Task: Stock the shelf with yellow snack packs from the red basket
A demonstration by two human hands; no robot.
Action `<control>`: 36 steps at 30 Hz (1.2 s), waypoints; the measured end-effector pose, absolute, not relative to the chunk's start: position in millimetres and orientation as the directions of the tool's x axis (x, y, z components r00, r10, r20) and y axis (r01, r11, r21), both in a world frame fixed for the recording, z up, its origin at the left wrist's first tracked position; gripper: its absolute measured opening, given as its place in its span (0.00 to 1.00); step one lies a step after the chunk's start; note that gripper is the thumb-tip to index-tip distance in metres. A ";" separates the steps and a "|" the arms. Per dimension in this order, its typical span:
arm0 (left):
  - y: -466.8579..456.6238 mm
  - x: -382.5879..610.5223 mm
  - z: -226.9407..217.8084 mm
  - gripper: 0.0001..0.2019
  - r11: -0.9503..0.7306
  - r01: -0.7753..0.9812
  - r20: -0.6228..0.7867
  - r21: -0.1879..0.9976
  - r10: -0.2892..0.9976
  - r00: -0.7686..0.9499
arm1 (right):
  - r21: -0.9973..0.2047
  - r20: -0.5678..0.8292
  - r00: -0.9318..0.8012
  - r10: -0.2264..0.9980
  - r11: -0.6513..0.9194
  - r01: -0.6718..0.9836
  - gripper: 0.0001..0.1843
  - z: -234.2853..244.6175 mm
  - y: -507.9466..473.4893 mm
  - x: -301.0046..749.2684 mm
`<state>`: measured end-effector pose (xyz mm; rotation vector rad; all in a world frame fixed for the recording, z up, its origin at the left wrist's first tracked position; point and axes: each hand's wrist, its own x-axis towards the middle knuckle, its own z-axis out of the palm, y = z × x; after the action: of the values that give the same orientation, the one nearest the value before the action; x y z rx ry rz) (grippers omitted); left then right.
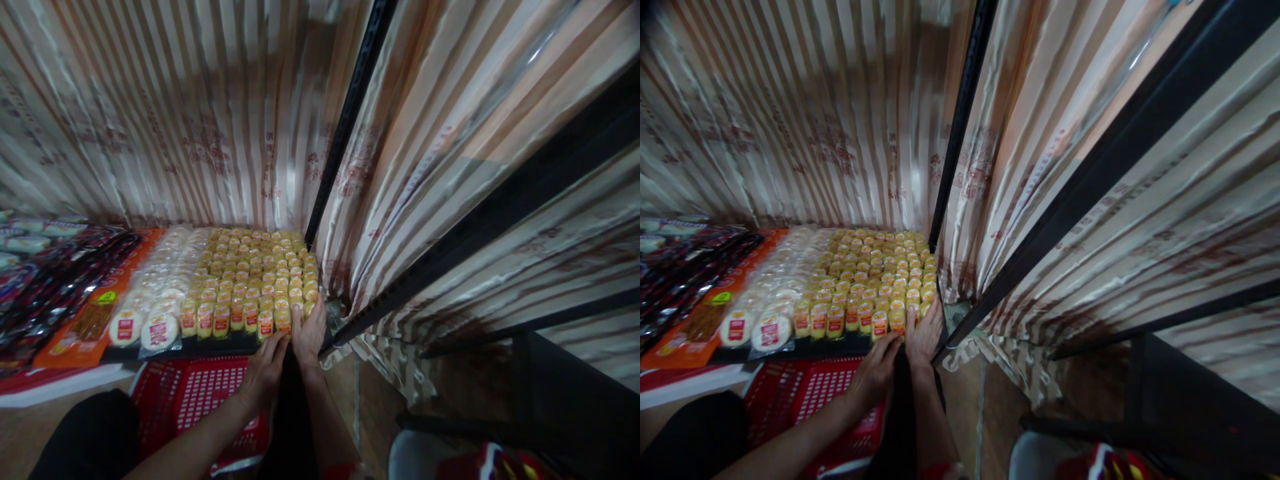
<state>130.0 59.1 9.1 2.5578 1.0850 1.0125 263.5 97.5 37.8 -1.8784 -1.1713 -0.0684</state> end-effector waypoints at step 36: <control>100.1 145.4 35.3 0.23 -0.714 0.700 0.673 0.014 0.524 0.521 | -0.737 0.425 0.574 0.700 -0.101 0.668 0.34 28.8 94.3 264.1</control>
<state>145.4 100.1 35.3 2.9596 1.2179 1.1560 264.1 94.3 28.8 -1.8040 -1.1216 0.0396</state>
